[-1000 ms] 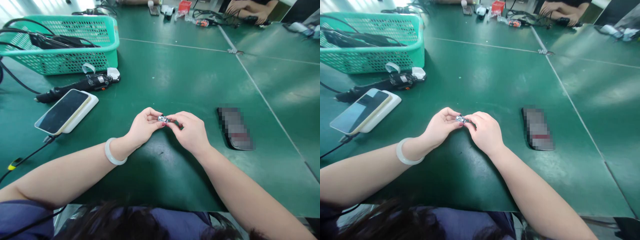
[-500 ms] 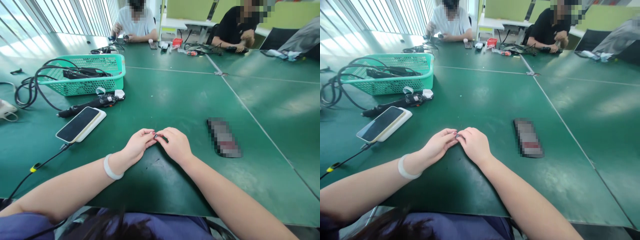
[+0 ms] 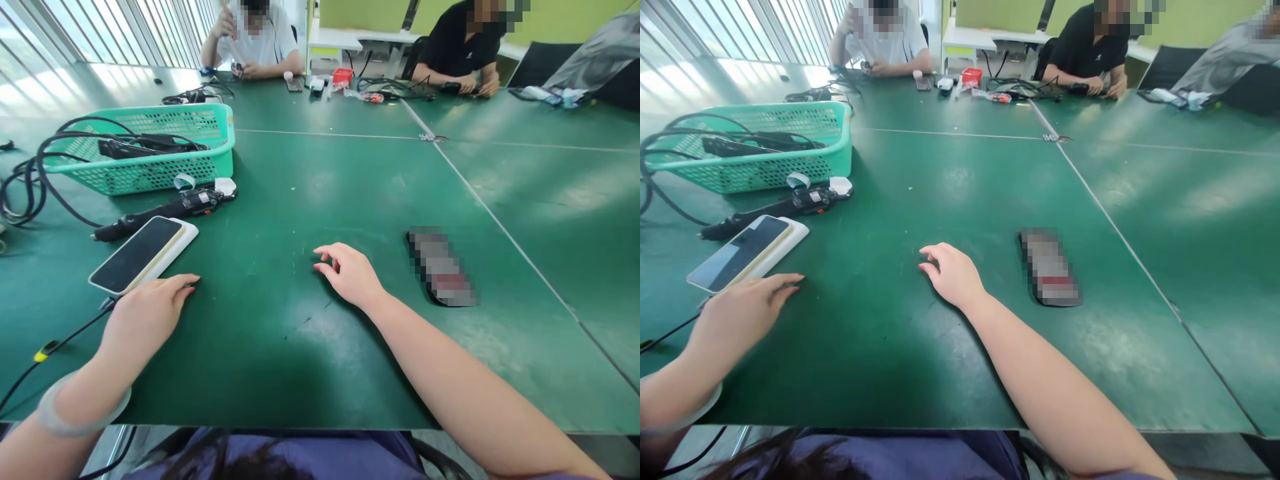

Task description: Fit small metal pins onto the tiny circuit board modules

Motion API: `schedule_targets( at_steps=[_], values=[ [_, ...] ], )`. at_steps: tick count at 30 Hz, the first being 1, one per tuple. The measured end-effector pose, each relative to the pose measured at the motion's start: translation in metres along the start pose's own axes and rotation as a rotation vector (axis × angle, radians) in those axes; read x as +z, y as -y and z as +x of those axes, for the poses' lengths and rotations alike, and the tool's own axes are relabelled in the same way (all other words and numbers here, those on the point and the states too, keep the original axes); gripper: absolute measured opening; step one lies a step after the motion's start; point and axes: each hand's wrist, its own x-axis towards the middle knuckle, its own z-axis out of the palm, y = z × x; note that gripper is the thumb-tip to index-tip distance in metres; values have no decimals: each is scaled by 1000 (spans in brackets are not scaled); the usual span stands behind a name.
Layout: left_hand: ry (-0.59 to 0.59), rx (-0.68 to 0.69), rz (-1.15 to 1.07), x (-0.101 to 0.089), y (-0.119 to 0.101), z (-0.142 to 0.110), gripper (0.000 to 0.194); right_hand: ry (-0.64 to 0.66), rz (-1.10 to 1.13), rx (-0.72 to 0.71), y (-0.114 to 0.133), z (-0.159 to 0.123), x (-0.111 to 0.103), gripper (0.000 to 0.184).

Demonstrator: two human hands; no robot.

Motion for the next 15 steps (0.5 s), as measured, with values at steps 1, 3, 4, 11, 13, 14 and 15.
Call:
schedule_targets(
  at_steps=[1, 3, 4, 11, 13, 14, 15],
  values=[
    [-9, 27, 26, 0, 4, -2, 46, 6, 0, 0, 0, 0, 0, 21],
    [-15, 55, 15, 3, 11, -4, 43, 21, 1, 4, 1, 0, 1, 21],
    [-8, 67, 5, 5, 14, -5, 42, 26, 2, 8, 1, 0, 1, 21],
    [-76, 103, -16, 19, 27, -11, 41, 32, 8, 21, 0, 1, 3, 21],
    [-108, 88, -48, 19, 27, -12, 36, 32, 10, 21, 0, 1, 3, 21],
    [-123, 76, -61, 19, 26, -12, 33, 32, 11, 20, -1, 1, 3, 21],
    [-132, 62, -69, 18, 26, -11, 30, 32, 11, 17, -1, 2, 3, 21]
  ],
)
